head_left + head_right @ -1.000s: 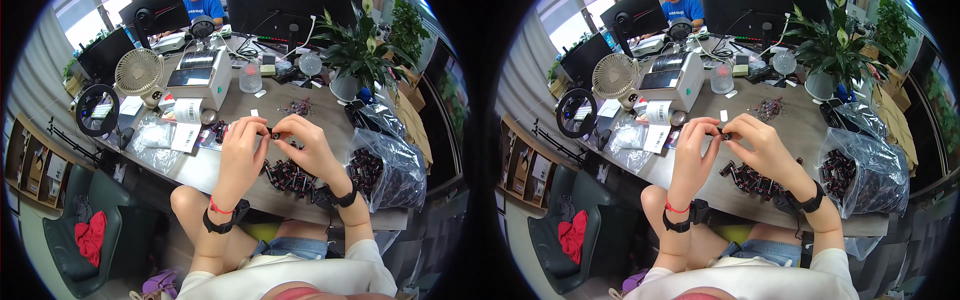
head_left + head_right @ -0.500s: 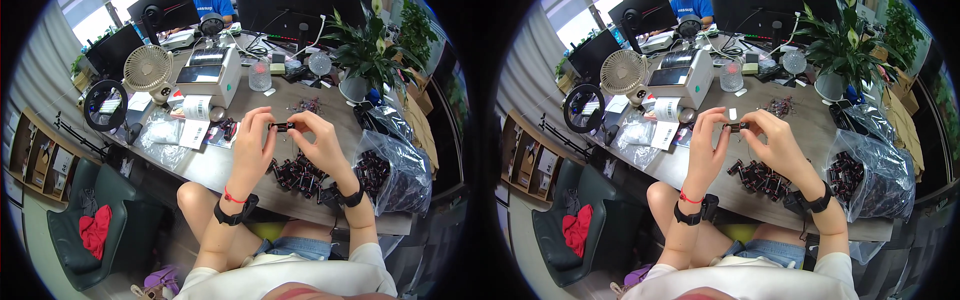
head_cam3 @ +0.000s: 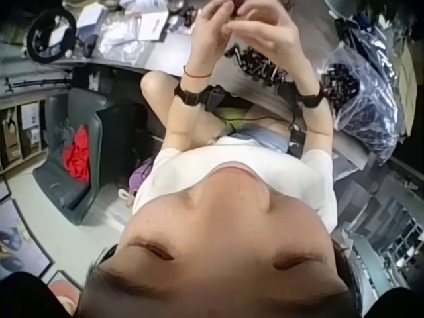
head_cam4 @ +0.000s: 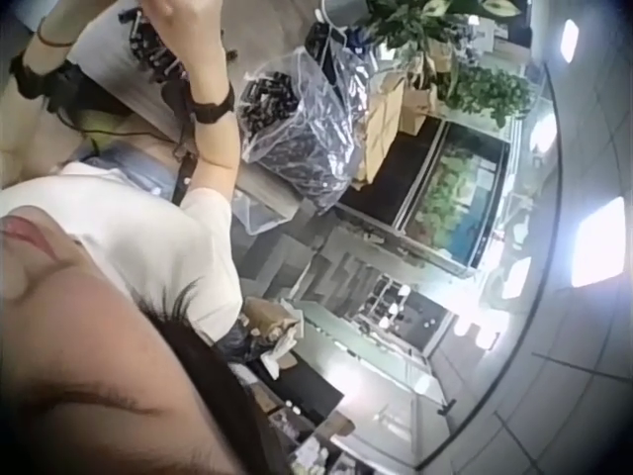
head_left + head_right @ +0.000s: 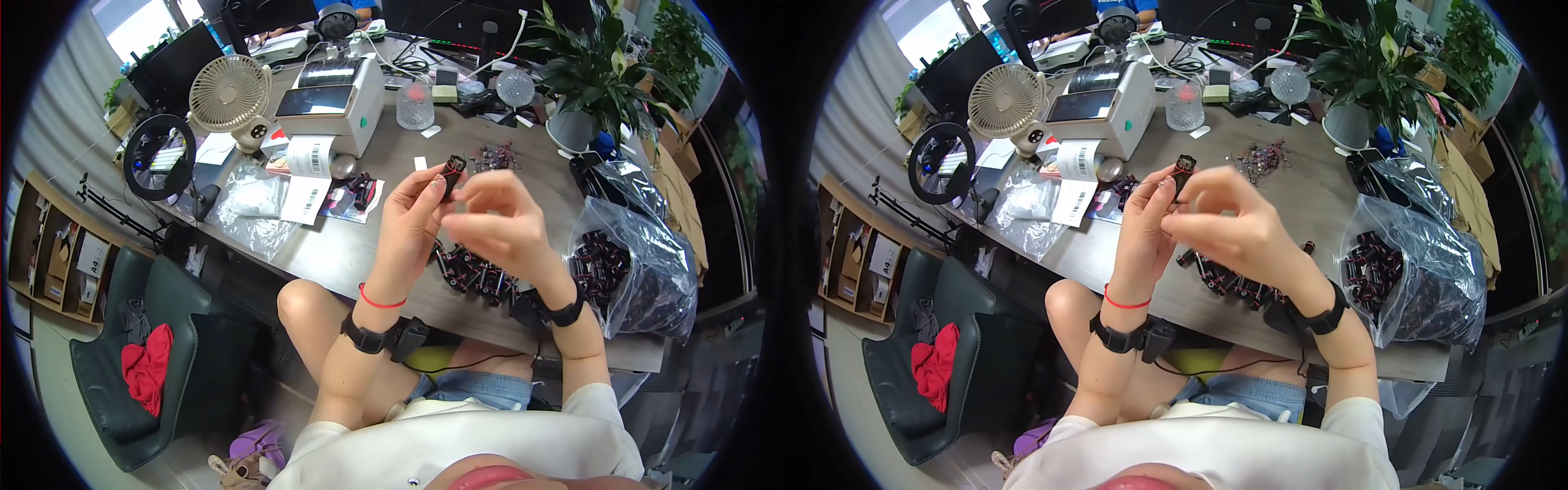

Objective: The person picks up a battery holder and a circuit board, then threads the wires through the holder before pressing the board into the end and placing the unit on a pile.

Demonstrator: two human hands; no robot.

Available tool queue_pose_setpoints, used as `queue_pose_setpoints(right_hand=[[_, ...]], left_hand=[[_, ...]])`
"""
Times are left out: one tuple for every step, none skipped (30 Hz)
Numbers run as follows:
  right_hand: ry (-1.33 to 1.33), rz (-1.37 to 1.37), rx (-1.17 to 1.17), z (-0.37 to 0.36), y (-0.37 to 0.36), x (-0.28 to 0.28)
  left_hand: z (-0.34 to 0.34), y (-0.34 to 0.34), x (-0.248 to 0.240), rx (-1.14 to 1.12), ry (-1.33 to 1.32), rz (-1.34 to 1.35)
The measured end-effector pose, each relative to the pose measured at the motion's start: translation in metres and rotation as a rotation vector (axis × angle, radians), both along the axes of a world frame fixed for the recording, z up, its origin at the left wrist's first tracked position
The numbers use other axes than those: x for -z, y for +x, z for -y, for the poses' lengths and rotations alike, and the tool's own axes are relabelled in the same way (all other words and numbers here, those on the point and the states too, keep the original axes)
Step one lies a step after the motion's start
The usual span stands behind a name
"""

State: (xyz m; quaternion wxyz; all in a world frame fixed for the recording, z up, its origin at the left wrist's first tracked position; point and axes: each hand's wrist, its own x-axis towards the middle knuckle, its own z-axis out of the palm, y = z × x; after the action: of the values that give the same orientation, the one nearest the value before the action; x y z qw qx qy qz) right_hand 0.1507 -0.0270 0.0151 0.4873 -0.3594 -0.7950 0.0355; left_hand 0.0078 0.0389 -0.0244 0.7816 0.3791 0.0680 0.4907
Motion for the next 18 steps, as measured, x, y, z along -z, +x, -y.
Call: queue_pose_setpoints(right_hand=[[0.038, -0.026, -0.044, 0.000, -0.001, 0.001], [0.077, -0.052, -0.089, -0.001, -0.002, 0.002], [0.118, -0.079, -0.135, -0.001, -0.002, 0.003], [0.118, -0.080, -0.132, -0.002, -0.002, 0.003], [0.085, -0.163, -0.126, -0.003, -0.002, 0.004], [0.049, -0.246, -0.122, -0.003, -0.002, 0.005], [0.014, -0.329, -0.119, -0.003, -0.002, 0.005], [0.014, -0.330, -0.118, -0.002, -0.005, 0.005], [0.000, -0.395, -0.102, 0.000, -0.011, 0.006], [-0.014, -0.459, -0.085, 0.002, -0.016, 0.006], [-0.028, -0.522, -0.064, 0.003, -0.018, 0.006], [-0.028, -0.520, -0.058, 0.004, -0.015, 0.006], [0.084, -0.368, -0.031, 0.005, -0.012, 0.007], [0.194, -0.213, -0.003, 0.006, -0.009, 0.009], [0.300, -0.057, 0.023, 0.006, -0.006, 0.009], [0.297, -0.056, 0.025, 0.006, -0.006, 0.009], [0.236, -0.188, -0.050, 0.006, -0.006, 0.009], [0.175, -0.320, -0.125, 0.007, -0.006, 0.008]], left_hand=[[-0.001, 0.001, 0.001, 0.022, -0.029, 0.004], [-0.002, 0.002, 0.002, 0.044, -0.057, 0.008], [-0.003, 0.003, 0.003, 0.065, -0.084, 0.012], [-0.004, 0.002, 0.003, 0.068, -0.083, 0.010], [-0.006, 0.001, 0.004, 0.061, -0.085, 0.021], [-0.006, 0.000, 0.005, 0.052, -0.088, 0.031], [-0.006, -0.001, 0.005, 0.043, -0.092, 0.042], [-0.005, 0.000, 0.005, 0.043, -0.092, 0.041], [-0.003, 0.001, 0.005, 0.002, -0.030, -0.008], [-0.001, 0.002, 0.004, -0.038, 0.033, -0.056], [0.002, 0.004, 0.003, -0.075, 0.094, -0.103], [0.004, 0.005, 0.002, -0.069, 0.093, -0.101], [0.007, 0.005, -0.001, -0.098, 0.152, -0.150], [0.010, 0.004, -0.003, -0.127, 0.211, -0.198], [0.011, 0.005, -0.004, -0.156, 0.269, -0.246], [0.012, 0.004, -0.004, -0.155, 0.266, -0.246], [0.012, 0.004, -0.003, -0.133, 0.247, -0.215], [0.012, 0.003, -0.003, -0.111, 0.228, -0.184]])
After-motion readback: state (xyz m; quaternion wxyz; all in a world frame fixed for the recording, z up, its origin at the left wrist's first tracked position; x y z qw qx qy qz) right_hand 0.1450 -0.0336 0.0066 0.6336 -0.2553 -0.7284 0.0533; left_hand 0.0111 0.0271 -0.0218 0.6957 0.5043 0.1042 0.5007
